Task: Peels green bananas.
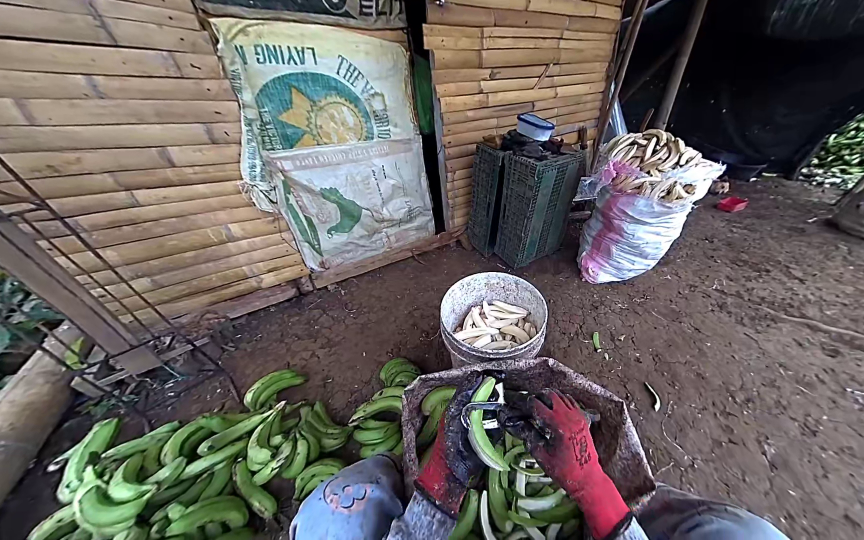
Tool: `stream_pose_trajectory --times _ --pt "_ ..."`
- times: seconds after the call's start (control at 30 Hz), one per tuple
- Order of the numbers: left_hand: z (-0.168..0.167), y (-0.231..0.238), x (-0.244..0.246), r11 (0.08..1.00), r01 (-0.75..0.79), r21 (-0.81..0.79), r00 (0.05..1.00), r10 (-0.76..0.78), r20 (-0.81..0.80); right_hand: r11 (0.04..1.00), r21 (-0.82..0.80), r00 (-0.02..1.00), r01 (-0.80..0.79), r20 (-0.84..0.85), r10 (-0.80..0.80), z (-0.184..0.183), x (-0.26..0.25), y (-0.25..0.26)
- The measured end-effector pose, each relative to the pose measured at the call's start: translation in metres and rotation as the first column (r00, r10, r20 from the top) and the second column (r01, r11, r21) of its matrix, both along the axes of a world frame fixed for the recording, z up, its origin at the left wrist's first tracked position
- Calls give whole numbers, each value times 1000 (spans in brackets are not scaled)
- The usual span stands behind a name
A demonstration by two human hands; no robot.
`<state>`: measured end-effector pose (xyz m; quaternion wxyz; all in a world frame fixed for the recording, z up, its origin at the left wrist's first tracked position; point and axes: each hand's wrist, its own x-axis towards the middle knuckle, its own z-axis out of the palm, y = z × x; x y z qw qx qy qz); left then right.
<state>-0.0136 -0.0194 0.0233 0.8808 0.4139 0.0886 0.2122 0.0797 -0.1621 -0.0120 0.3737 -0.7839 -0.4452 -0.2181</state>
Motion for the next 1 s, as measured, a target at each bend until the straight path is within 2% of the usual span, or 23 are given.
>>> stream_pose_trajectory --times 0.1,0.23,0.33,0.4,0.47,0.5,0.53,0.6,0.7,0.73,0.77,0.8,0.83,0.87,0.9,0.93,1.0 --pt "-15 -8 2 979 -128 158 978 151 -144 990 16 986 141 -92 -139 -3 1 7" --pt "-18 -15 5 963 -180 203 951 223 -214 977 -13 947 214 -241 -211 0 5 8" --pt "-14 -19 2 932 -226 285 941 285 -185 959 120 926 256 -315 -208 5 14 2" --pt "7 -13 12 895 -347 280 918 386 -97 938 225 937 264 -290 -194 11 19 -4" --pt "40 8 49 822 -525 218 838 545 -35 929 277 955 244 -236 -181 11 22 -7" --pt "50 25 69 759 -572 311 799 602 -2 931 286 961 225 -222 -164 10 22 -8" --pt "56 42 84 690 -541 480 789 614 7 936 287 965 206 -219 -146 8 19 -8" --pt "57 66 105 566 -346 748 818 572 -55 944 280 968 175 -226 -112 6 14 -8" --pt "25 78 117 432 -116 894 829 539 -152 940 296 968 167 -230 -99 7 15 -13" --pt "10 76 111 394 6 919 836 502 -220 935 313 966 165 -244 -89 8 16 -15" --pt "-4 71 102 325 189 927 832 449 -327 928 334 962 165 -261 -77 10 18 -16" --pt "-14 64 93 226 430 874 776 401 -486 922 353 957 163 -284 -60 11 19 -17" --pt "-21 55 86 110 667 737 658 378 -651 917 367 951 159 -307 -42 12 18 -17" --pt "-32 45 82 12 812 584 536 382 -753 913 377 948 154 -318 -29 11 17 -17" --pt "-45 36 81 -47 878 476 451 409 -793 912 381 948 150 -318 -23 12 16 -16" --pt "-66 31 82 -99 898 429 424 457 -782 913 381 951 147 -308 -25 12 16 -15" --pt "-107 28 81 -180 888 423 446 555 -702 920 367 955 141 -294 -29 10 15 -14"
